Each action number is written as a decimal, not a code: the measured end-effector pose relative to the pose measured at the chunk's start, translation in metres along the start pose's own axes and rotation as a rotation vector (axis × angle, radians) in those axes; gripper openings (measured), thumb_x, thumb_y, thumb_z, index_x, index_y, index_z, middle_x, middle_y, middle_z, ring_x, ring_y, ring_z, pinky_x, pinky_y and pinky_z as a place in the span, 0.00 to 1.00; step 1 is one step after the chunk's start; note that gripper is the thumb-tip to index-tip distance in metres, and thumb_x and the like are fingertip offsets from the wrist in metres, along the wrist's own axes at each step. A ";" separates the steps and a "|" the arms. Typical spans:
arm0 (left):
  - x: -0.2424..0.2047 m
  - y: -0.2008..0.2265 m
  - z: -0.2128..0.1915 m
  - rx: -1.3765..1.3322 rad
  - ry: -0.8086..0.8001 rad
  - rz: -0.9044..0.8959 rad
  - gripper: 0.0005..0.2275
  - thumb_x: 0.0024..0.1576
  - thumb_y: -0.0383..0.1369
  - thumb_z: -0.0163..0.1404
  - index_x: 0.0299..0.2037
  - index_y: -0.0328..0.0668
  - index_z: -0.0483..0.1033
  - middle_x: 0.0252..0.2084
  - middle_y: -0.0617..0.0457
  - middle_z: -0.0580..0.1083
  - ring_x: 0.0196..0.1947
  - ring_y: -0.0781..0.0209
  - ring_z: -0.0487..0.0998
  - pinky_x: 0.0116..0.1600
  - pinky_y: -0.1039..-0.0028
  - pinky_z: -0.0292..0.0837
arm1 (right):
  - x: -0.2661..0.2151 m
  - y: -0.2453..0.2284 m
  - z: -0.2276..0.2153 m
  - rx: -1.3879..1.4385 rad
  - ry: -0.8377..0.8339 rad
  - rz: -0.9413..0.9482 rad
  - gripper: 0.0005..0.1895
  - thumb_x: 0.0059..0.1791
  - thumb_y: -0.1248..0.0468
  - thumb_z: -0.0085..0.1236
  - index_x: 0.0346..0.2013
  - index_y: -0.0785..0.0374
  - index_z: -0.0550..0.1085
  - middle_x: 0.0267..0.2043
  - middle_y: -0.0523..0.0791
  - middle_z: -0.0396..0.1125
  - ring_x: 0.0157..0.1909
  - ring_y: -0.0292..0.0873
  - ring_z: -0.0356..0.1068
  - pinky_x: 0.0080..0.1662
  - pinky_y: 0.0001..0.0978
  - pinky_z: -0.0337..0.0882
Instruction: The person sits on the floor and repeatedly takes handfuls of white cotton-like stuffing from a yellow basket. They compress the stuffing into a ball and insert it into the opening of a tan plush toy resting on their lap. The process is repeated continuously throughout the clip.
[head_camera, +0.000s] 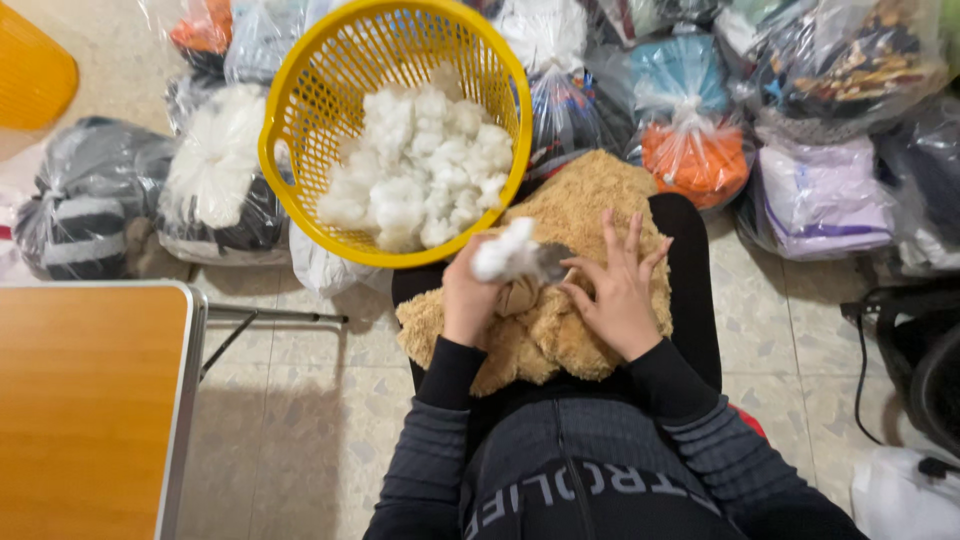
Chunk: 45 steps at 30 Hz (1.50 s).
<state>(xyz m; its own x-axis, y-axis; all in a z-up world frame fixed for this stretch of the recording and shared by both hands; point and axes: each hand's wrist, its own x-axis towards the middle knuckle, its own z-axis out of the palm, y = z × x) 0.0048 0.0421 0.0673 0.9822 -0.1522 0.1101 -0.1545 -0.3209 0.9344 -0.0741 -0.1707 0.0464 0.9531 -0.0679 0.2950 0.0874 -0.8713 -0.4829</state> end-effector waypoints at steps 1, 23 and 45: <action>0.014 0.000 -0.002 0.011 0.008 -0.070 0.17 0.50 0.30 0.62 0.50 0.42 0.79 0.43 0.52 0.82 0.43 0.57 0.84 0.49 0.71 0.78 | 0.007 0.003 0.002 -0.032 -0.036 0.012 0.17 0.48 0.45 0.60 0.46 0.48 0.80 0.83 0.53 0.31 0.81 0.62 0.15 0.67 0.78 0.12; -0.003 -0.040 0.040 0.467 0.092 0.164 0.11 0.53 0.34 0.58 0.45 0.45 0.84 0.72 0.39 0.61 0.75 0.33 0.48 0.75 0.45 0.40 | 0.053 0.006 0.077 -0.630 -0.145 -0.070 0.03 0.47 0.62 0.62 0.35 0.54 0.78 0.84 0.56 0.26 0.83 0.58 0.18 0.69 0.79 0.25; -0.020 -0.032 0.059 0.436 -0.079 0.310 0.28 0.43 0.31 0.62 0.58 0.54 0.77 0.76 0.44 0.53 0.78 0.38 0.37 0.76 0.40 0.20 | 0.006 0.003 0.037 -0.131 -0.024 -0.141 0.02 0.45 0.63 0.64 0.28 0.53 0.80 0.84 0.45 0.36 0.82 0.60 0.19 0.69 0.81 0.17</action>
<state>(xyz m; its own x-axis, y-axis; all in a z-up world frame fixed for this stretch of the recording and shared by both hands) -0.0166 0.0003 0.0151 0.8749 -0.3663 0.3167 -0.4826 -0.6055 0.6328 -0.0577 -0.1552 0.0162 0.9407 0.0696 0.3319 0.1838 -0.9272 -0.3263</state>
